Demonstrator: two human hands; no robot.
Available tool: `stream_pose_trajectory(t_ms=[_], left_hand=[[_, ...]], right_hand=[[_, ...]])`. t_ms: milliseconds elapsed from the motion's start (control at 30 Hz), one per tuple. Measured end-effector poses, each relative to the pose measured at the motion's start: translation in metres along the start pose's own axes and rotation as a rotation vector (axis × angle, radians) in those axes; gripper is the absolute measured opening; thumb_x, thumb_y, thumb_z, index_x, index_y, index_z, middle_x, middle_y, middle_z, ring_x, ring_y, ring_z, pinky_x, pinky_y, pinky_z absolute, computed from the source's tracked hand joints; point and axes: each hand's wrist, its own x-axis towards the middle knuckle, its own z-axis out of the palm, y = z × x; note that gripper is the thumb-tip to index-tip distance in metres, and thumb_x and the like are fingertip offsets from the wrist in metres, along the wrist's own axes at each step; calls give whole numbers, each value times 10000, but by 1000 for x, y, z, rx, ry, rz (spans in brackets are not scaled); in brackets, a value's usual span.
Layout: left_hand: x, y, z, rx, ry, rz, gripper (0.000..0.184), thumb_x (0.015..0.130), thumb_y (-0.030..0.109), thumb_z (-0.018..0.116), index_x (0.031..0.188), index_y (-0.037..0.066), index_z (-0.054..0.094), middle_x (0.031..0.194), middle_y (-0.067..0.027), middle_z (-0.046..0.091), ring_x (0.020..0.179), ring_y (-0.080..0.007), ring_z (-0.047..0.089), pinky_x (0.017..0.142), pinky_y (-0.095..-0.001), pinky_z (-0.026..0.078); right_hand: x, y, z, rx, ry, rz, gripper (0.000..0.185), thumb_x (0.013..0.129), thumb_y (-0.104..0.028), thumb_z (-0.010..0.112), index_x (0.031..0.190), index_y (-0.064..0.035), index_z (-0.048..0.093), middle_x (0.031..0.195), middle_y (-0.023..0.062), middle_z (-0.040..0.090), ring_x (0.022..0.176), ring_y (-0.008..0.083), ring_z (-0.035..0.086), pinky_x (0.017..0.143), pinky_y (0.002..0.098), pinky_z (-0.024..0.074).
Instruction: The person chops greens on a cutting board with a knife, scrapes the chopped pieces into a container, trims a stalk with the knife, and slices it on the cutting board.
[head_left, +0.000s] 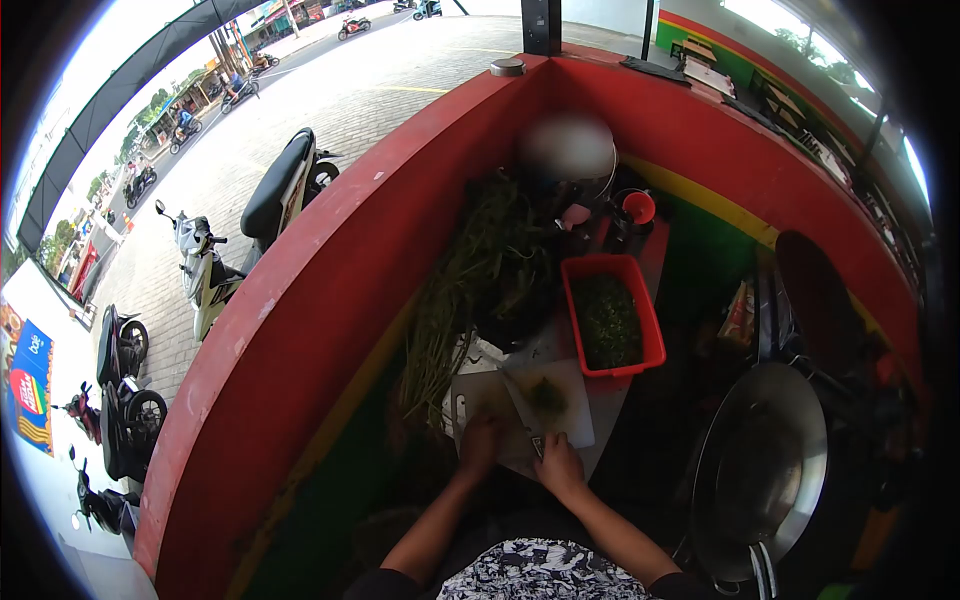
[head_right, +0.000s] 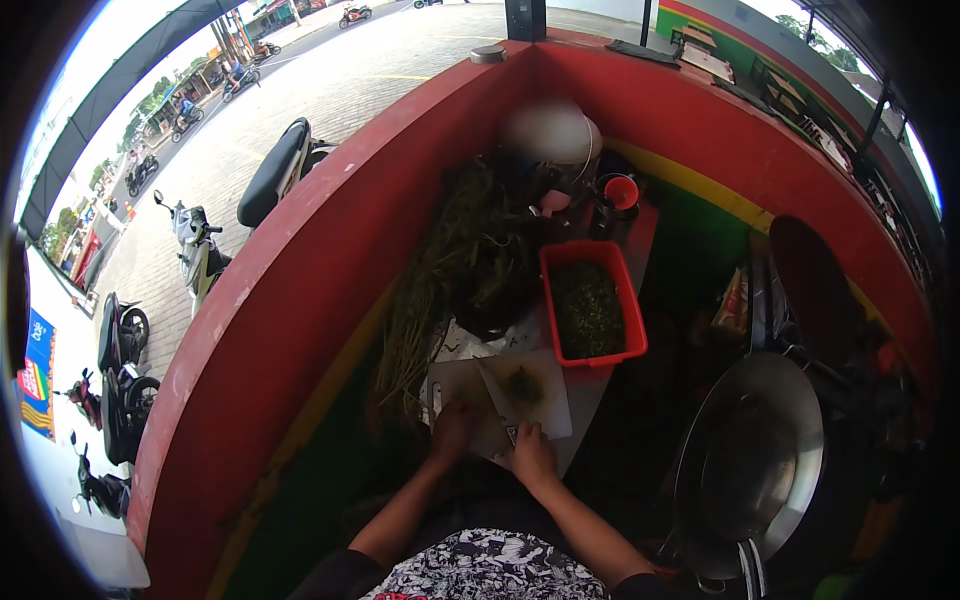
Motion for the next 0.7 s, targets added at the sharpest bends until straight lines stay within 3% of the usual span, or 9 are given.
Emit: stream_pose_trajectory(t_ms=[100,167,267,367,500,567,700], left_hand=[[4,-2,10,138,-82,42,220,856,122,617,1007,48,757,1081,-182,687,1043,-384,653,933,-469,521],[3,-11,18,174,-95,181,265,874,131,583,1074,55,739,1101,-177,686,1055,-373,653,936,-474,522],[2,-12,15,71,-13,229,310,880,129,568,1149,70,709,1113,-166,684,1081,-357,650,945,-477,518],[1,-15,18,76,-90,147,302,853,113,590,1125,61,709,1141,-163,677,1128,-371,628,1001,-469,494],[13,-11,26,156,-120,134,265,864,124,592,1091,52,708,1140,-173,650,1119,-379,613,986,-485,490],[23,-6,33,239,-30,187,217,843,100,596,1035,45,681,1035,-172,633,1071,-375,609,963,-487,494],[38,-2,37,285,4,177,213,847,125,617,1031,48,693,1048,-177,630,1089,-376,602,966,-497,488]], right_hand=[[3,0,7,94,-13,12,513,825,-165,731,1225,65,507,1149,293,593,976,488,648,837,526,554],[3,2,12,179,62,82,455,860,-155,691,1203,84,511,1097,316,625,939,498,656,831,546,548],[-4,9,9,264,108,122,343,921,-157,637,1155,77,543,1022,313,655,910,495,665,799,548,550],[-21,14,5,287,177,33,302,974,-178,595,1169,52,582,981,277,668,905,477,670,776,544,553],[-39,16,0,235,136,17,336,993,-191,584,1262,11,599,984,243,675,872,458,675,750,534,556],[-37,22,4,172,88,66,406,996,-196,585,1362,-21,574,988,228,670,854,443,676,738,520,559],[-27,21,1,161,114,108,423,1000,-201,582,1385,-27,564,981,228,664,847,437,677,733,515,560]])
